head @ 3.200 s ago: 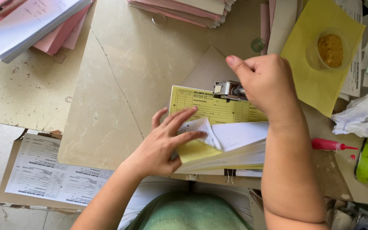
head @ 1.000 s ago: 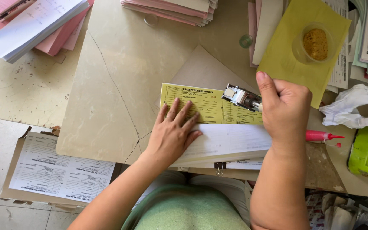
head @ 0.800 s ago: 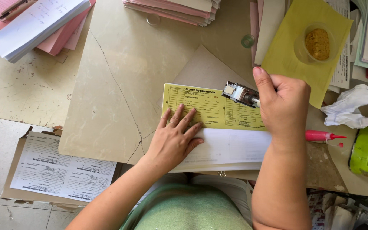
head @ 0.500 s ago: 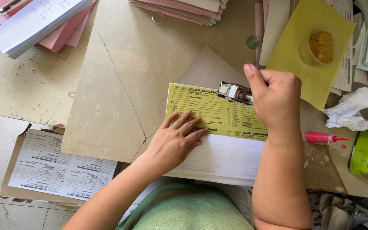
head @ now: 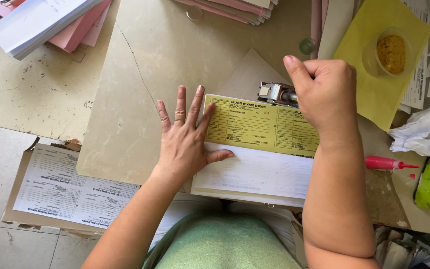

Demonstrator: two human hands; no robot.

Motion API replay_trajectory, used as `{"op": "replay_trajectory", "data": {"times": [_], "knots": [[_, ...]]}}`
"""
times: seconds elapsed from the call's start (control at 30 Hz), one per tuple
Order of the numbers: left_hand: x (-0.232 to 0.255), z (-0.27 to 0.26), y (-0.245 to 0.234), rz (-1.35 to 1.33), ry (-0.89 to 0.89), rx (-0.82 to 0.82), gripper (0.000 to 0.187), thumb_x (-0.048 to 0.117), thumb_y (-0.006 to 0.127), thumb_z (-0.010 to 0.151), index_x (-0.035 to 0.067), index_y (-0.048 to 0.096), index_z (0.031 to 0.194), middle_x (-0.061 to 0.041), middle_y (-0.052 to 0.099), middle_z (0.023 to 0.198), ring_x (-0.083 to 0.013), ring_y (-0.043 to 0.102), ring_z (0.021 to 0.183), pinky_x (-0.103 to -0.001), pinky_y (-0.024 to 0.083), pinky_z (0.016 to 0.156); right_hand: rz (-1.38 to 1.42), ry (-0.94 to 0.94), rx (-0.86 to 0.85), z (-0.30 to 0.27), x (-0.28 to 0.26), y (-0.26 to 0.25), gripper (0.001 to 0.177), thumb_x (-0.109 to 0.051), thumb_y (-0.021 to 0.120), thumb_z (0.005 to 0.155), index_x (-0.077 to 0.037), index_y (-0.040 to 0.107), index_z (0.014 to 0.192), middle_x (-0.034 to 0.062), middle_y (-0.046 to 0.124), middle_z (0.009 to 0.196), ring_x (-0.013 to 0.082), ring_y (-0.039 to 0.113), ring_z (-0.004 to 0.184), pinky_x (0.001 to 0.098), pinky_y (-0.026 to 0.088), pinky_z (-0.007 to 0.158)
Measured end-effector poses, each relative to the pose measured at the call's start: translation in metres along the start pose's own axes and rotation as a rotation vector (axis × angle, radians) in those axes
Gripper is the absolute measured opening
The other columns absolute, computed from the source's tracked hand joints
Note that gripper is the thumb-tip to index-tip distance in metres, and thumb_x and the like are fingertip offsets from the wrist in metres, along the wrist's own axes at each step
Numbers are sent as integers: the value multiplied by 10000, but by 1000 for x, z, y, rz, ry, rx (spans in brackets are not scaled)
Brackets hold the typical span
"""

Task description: The person repeatedly stamps a stack of yellow and white paper forms using a handheld rubber stamp. They tear off the top copy after each stamp and continue processing the next sheet in the stack.

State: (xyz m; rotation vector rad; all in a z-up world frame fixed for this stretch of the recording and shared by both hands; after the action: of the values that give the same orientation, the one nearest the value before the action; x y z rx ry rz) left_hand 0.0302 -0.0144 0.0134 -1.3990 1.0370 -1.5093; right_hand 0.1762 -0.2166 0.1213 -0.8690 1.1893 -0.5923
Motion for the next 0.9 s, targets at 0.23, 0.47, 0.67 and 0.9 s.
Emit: {"op": "replay_trajectory", "data": {"times": [0.23,0.47,0.67,0.9], "knots": [[5,-4,17,0,211,126,867,799,576,838,157,594,1419,-178,174,1695,-466,0,1546,-810,63,1143,-50,-50,-37,6,-25,2,740,-284,696,1137,-139,236,576,-26,132,583,147,168,602,347,197,577],[29,-28,-5,-522,436,56,589,100,715,945,107,436,1465,-117,556,1263,-261,563,1190,-442,416,1006,-106,99,-214,11,-14,22,749,-378,671,1114,-144,230,556,-22,159,530,152,181,569,360,219,562],[27,-20,-10,-614,317,-12,1181,861,689,608,150,440,1517,-10,629,875,-227,703,793,-437,397,982,-85,239,-303,8,-2,42,574,-357,633,966,-180,422,462,33,301,428,207,377,471,315,337,522],[1,-1,1,-103,72,8,1013,672,805,682,206,456,1512,-21,538,1099,-273,559,1028,-481,348,971,-112,225,-297,9,5,49,580,-391,653,959,-167,486,451,72,341,424,265,425,473,336,381,526]]}}
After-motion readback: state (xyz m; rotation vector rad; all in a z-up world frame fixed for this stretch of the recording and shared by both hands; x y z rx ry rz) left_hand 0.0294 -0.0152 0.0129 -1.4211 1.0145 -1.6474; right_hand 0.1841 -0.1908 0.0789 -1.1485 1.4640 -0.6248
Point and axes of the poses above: each hand's wrist, its own z-axis towards the middle knuckle, its own y-axis out of the palm, x = y × z, the point moved 5 cm from there along z, towards the middle knuckle
